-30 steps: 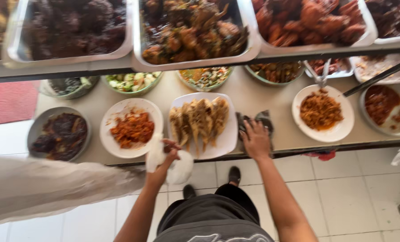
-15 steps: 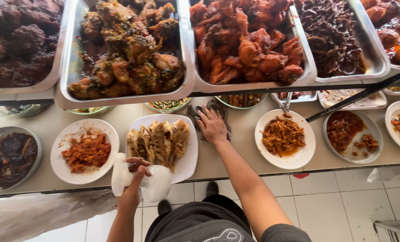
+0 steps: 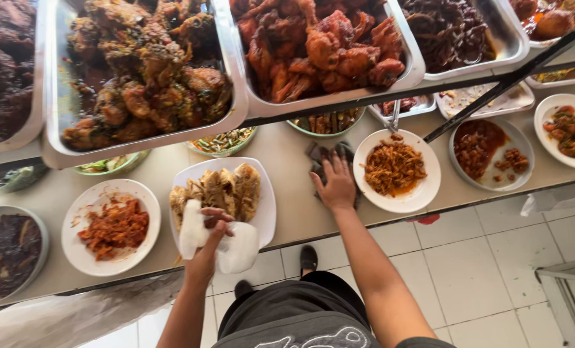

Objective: The person cleans a food display counter and a glass display cabinet using a spray bottle and a cloth. They spray and wipe the counter around food trays and plates, then move to the glass cabinet to wipe its interior and exterior surfaces.

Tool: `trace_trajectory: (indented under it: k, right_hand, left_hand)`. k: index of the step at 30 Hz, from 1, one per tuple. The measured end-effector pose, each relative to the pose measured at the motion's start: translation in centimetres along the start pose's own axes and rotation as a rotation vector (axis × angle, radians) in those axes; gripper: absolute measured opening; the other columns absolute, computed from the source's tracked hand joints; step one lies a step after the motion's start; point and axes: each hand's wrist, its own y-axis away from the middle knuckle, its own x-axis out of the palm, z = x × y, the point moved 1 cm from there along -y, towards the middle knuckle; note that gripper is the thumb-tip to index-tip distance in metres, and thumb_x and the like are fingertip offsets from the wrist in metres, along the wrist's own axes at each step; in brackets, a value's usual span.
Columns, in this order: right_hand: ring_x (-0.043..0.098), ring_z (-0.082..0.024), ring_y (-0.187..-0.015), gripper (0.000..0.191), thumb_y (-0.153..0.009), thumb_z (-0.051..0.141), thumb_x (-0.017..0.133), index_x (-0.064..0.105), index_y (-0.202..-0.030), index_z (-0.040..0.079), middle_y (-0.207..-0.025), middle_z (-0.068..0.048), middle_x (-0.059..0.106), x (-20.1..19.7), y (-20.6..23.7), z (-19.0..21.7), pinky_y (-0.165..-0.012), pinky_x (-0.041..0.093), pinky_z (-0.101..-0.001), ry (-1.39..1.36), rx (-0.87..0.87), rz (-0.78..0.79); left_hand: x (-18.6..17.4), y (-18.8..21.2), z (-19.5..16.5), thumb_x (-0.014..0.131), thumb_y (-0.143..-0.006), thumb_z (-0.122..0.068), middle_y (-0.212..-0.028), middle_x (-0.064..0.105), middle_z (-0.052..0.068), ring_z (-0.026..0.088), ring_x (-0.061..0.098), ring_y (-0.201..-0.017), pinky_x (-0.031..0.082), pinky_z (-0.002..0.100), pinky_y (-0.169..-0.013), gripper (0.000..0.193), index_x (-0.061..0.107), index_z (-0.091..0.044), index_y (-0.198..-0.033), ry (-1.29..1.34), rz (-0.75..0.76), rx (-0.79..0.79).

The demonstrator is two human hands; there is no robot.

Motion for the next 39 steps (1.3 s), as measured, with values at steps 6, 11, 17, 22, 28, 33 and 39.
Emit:
trace_trajectory:
  k: [6, 11, 17, 22, 28, 33, 39]
  right_hand:
    - [0.048, -0.040, -0.137, 0.056, -0.095, 0.048, 0.064, 0.063, -0.138, 0.012, -0.152, -0.015, 0.051, -2.8, 3.6, 1.2, -0.111, 0.041, -0.0476, -0.033, 0.013, -0.050]
    - [0.050, -0.039, -0.136, 0.048, -0.097, 0.038, 0.063, 0.064, -0.136, 0.010, -0.151, -0.015, 0.052, -2.6, 6.9, 1.2, -0.113, 0.039, -0.0510, -0.010, -0.006, -0.107]
    - [0.052, -0.038, -0.135, 0.039, -0.095, 0.020, 0.062, 0.065, -0.131, 0.006, -0.149, -0.013, 0.055, -2.5, 12.0, 2.0, -0.114, 0.038, -0.0514, -0.051, -0.037, -0.128]
    - [0.057, -0.036, -0.131, 0.030, -0.097, 0.015, 0.059, 0.066, -0.124, 0.003, -0.139, -0.012, 0.065, -3.5, 14.1, 3.2, -0.114, 0.042, -0.0422, -0.300, 0.035, -0.066]
    - [0.061, -0.046, -0.112, 0.044, -0.108, 0.030, 0.053, 0.062, -0.138, 0.000, -0.121, -0.031, 0.063, -5.8, 7.8, 3.2, -0.095, 0.048, -0.0367, -1.134, 0.490, 0.285]
    - [0.056, -0.032, -0.132, 0.051, -0.104, 0.037, 0.048, 0.051, -0.144, 0.005, -0.142, -0.021, 0.058, -7.2, 3.3, 1.4, -0.108, 0.045, -0.0370, -0.877, 0.335, 0.090]
    - [0.028, -0.039, -0.156, 0.064, -0.098, 0.031, 0.054, 0.043, -0.153, 0.000, -0.165, -0.026, 0.033, -3.8, 4.0, 2.9, -0.126, 0.026, -0.0472, -0.422, 0.016, -0.080]
  left_hand:
    - [-0.5, -0.2, -0.9, 0.067, -0.096, -0.007, -0.102, 0.067, 0.013, 0.018, 0.064, -0.090, 0.056, 0.035, -0.078, 0.026, 0.056, 0.002, -0.118, -0.032, 0.080, -0.012]
    - [-1.2, -0.3, -0.6, 0.067, -0.096, -0.007, -0.101, 0.069, 0.015, 0.018, 0.064, -0.086, 0.056, 0.035, -0.077, 0.027, 0.056, 0.002, -0.118, -0.004, 0.148, -0.034]
    - [-1.5, -0.4, -0.5, 0.067, -0.095, -0.008, -0.100, 0.069, 0.015, 0.018, 0.063, -0.084, 0.055, 0.034, -0.077, 0.028, 0.056, 0.002, -0.119, 0.019, 0.184, -0.037]
    - [-1.3, -0.4, -0.7, 0.067, -0.095, -0.008, -0.100, 0.069, 0.015, 0.018, 0.063, -0.083, 0.054, 0.034, -0.077, 0.028, 0.056, 0.001, -0.119, 0.039, 0.177, -0.033]
    - [-0.7, -0.6, -0.7, 0.067, -0.094, -0.006, -0.100, 0.068, 0.014, 0.017, 0.063, -0.085, 0.054, 0.035, -0.076, 0.027, 0.057, 0.001, -0.118, 0.034, 0.155, 0.003]
    - [-0.5, -0.6, -0.5, 0.068, -0.094, -0.005, -0.100, 0.068, 0.015, 0.017, 0.063, -0.084, 0.053, 0.034, -0.075, 0.027, 0.058, 0.002, -0.118, 0.005, 0.103, 0.005]
    - [0.2, -0.7, 0.7, 0.067, -0.093, -0.004, -0.100, 0.069, 0.015, 0.017, 0.062, -0.082, 0.053, 0.033, -0.075, 0.028, 0.058, 0.003, -0.119, -0.004, 0.065, -0.001]
